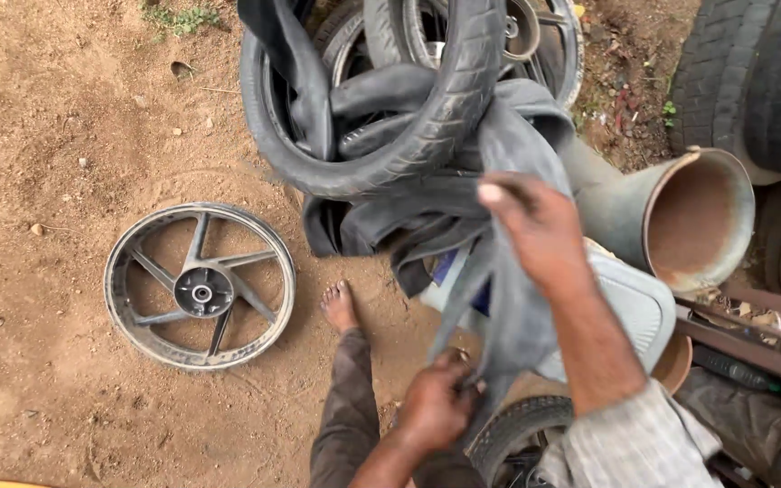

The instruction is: Repairing a punctured motorcycle tire by inserting an inner tube and remounting the tire on the rim.

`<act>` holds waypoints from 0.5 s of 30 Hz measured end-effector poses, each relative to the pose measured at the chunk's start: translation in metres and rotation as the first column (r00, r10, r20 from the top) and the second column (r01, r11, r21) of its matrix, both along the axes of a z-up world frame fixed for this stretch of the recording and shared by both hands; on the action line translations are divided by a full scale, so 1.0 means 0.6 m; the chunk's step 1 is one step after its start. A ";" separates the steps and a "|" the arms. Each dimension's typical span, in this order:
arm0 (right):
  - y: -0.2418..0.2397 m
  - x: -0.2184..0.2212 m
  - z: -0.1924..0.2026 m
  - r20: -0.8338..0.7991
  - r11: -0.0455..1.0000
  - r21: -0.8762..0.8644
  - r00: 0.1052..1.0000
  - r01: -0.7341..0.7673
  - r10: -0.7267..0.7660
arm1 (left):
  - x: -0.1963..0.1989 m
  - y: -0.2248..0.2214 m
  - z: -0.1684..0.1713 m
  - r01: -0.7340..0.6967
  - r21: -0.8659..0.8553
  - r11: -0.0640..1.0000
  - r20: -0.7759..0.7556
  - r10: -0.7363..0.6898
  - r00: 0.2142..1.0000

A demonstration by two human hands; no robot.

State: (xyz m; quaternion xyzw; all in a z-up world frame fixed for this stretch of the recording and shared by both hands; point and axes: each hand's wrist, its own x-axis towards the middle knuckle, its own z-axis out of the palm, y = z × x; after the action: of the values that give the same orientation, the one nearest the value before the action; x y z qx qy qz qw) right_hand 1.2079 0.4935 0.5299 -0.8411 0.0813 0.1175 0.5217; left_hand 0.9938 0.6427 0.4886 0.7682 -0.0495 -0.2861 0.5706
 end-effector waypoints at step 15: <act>-0.237 -0.626 0.243 -0.452 0.116 0.878 0.884 0.465 -0.120 | -0.339 -0.053 0.393 0.057 -0.231 0.971 -0.147 -0.093 0.985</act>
State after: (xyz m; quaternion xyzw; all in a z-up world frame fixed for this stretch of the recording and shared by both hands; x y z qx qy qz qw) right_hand 0.8320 0.3514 0.6754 -0.2546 0.2234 0.1483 0.9292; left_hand 0.7905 0.6107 0.7243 0.6712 -0.0659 -0.3594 0.6449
